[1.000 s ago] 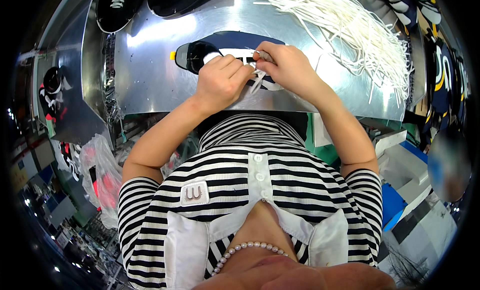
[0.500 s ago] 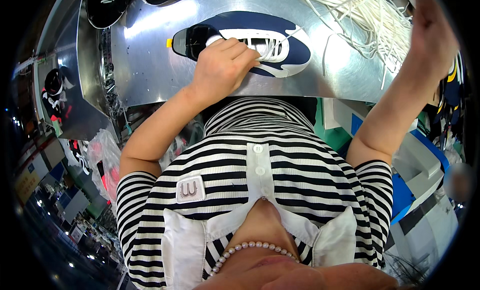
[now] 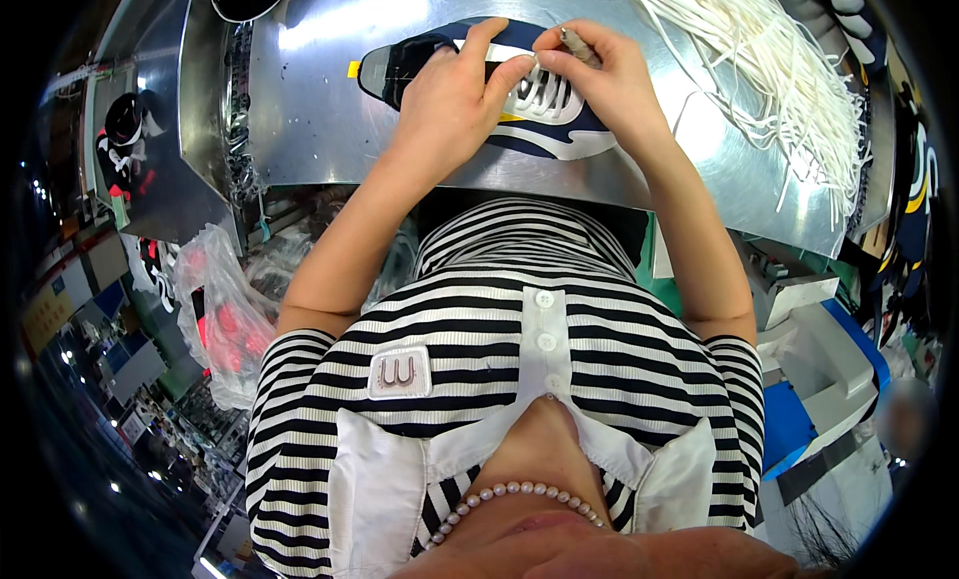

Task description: The person laces two sneakers by hand on a metal table, pulling long white laces through the eyelets one by one.

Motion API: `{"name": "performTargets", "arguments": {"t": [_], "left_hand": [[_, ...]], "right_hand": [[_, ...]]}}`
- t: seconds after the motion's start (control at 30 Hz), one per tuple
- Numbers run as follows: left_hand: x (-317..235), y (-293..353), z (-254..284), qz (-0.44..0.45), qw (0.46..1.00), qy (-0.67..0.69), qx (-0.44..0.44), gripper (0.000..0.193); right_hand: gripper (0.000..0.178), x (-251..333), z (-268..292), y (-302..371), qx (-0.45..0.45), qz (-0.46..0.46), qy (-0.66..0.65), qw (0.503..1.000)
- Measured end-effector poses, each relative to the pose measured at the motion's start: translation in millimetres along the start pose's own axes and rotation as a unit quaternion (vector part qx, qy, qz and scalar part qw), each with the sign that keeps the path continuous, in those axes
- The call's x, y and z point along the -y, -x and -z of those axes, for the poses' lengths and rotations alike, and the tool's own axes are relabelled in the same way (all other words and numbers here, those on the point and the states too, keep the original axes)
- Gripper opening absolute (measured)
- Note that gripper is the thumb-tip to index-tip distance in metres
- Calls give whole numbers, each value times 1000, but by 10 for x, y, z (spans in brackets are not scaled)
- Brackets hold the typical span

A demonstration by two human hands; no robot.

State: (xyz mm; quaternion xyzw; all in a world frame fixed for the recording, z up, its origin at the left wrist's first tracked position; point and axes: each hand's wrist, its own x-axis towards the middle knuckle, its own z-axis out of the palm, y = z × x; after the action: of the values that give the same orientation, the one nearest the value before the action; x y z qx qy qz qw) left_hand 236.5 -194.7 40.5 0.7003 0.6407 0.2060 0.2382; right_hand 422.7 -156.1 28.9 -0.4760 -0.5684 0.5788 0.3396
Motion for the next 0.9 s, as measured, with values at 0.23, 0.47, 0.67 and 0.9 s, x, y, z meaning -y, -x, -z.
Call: {"name": "performTargets", "arguments": {"t": [0.23, 0.47, 0.67, 0.9], "left_hand": [[17, 8, -150, 15, 996, 17, -89, 47], [66, 30, -203, 13, 994, 23, -104, 48], [77, 31, -207, 2, 993, 51, -107, 46], [79, 101, -215, -89, 990, 60, -94, 37]], "right_hand": [[19, -163, -34, -123, 8, 3, 27, 1000], [16, -49, 51, 287, -18, 65, 134, 989], [14, -7, 57, 259, 2, 95, 239, 966], [28, -43, -273, 123, -31, 187, 377, 907]]}}
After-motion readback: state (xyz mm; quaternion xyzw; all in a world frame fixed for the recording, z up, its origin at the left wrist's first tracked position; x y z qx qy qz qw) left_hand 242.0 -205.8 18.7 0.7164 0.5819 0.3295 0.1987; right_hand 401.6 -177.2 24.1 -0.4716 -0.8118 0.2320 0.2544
